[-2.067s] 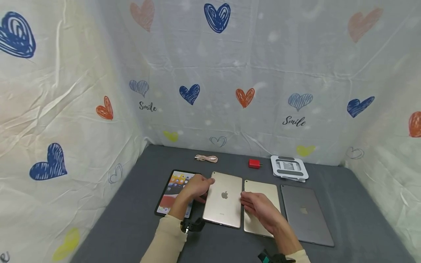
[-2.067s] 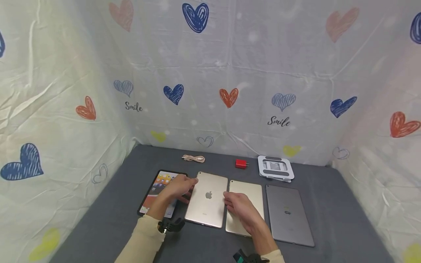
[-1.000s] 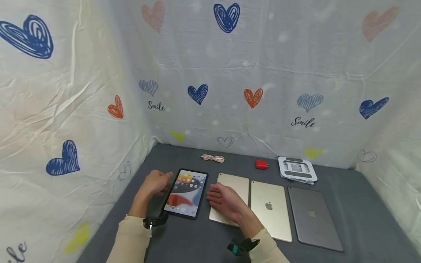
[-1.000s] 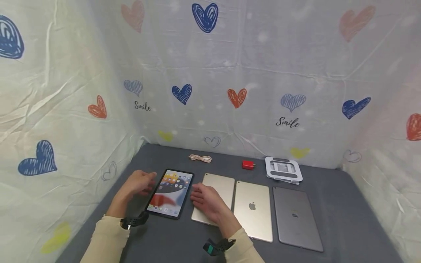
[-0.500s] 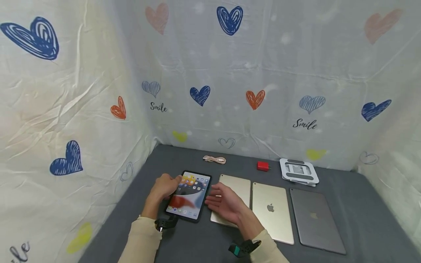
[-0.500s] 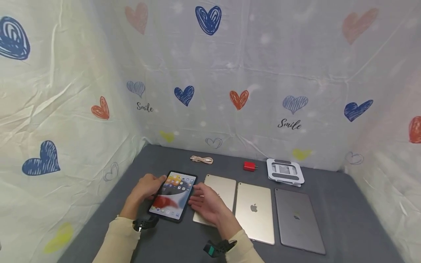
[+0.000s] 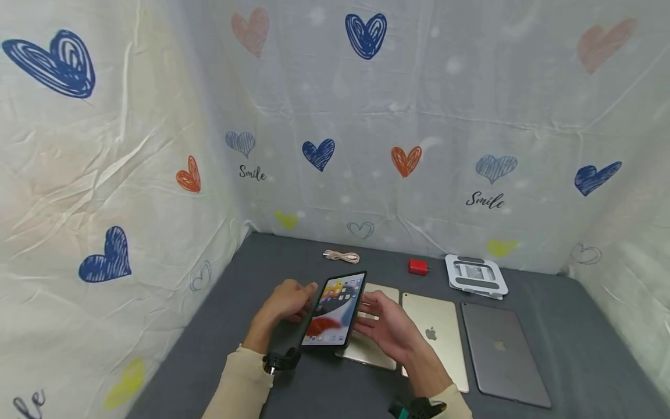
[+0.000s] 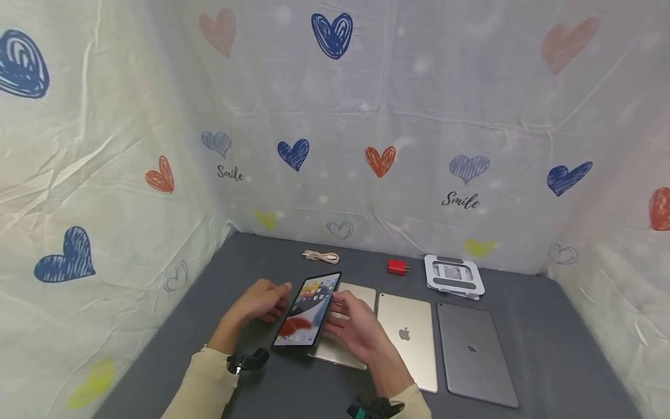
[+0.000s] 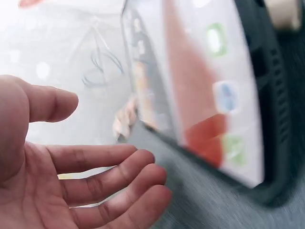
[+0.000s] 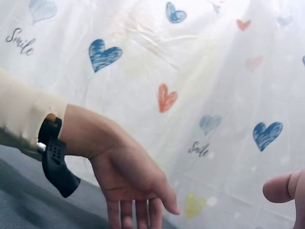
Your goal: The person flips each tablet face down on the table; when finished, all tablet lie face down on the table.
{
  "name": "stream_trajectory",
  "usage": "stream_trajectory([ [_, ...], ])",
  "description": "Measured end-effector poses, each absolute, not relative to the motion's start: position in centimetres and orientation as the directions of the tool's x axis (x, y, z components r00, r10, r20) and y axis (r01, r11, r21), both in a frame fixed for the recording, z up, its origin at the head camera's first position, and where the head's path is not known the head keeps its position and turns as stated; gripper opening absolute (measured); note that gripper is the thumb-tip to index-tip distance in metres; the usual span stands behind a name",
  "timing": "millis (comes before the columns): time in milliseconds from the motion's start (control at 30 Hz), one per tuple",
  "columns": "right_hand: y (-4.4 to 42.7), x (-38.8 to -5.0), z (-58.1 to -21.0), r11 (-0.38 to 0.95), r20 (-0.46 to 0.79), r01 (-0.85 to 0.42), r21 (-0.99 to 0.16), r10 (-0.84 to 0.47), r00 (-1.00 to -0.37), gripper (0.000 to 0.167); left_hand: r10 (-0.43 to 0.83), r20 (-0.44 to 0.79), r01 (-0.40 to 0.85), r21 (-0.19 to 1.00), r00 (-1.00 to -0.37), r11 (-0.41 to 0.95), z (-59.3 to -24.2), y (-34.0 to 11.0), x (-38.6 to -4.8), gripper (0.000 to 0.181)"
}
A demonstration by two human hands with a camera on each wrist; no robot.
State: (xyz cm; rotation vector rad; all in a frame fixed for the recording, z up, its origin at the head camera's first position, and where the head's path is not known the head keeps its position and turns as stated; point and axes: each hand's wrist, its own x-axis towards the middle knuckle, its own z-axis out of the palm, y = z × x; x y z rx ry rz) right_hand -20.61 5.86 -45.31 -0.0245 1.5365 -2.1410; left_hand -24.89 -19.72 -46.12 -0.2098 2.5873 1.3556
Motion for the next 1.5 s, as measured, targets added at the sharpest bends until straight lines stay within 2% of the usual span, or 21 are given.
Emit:
stream_trajectory([
  [100,6.6,-20.3,-44.7,-0.219,-0.271,0.360,-0.907,-0.349,-0.897,0.063,0.016,-0.205,-0.162,0.820,-0.979,0.548,-44.6,-18.8,-24.6,0.051],
  [233,6.8,-20.3,-43.9,-0.199,-0.263,0.334,-0.921,-0.311,-0.913,0.061,0.129,-0.159,-0.084,0.887,-0.979,0.453,-42.0,-17.3,-24.4,0.049],
  [433,5.8,-20.5,-42.8,-0.217,-0.217,0.305,-0.927,-0.354,-0.910,0.058,0.278,-0.132,-0.020,0.928,-0.952,0.372,-38.8,-15.4,-24.2,0.046],
  [867,2.4,-20.9,-42.1,-0.312,-0.117,0.265,-0.912,-0.423,-0.899,0.051,0.233,-0.163,-0.016,0.849,-0.959,0.528,-36.6,-15.7,-24.2,0.052],
  [1033,1.4,-21.2,-42.6,-0.300,-0.093,0.271,-0.915,-0.497,-0.863,0.064,0.160,-0.158,-0.027,0.789,-0.974,0.613,-36.0,-16.8,-24.3,0.052],
  [1200,1.1,-21.4,-43.7,-0.268,-0.117,0.293,-0.918,-0.524,-0.844,0.078,0.140,-0.176,-0.041,0.751,-0.974,0.659,-36.2,-18.2,-24.8,0.055],
  [1500,0.9,-21.7,-46.2,-0.193,-0.211,0.358,-0.914,-0.526,-0.824,0.082,0.082,-0.175,-0.061,0.686,-0.981,0.725,-37.2,-20.2,-25.5,0.056],
])
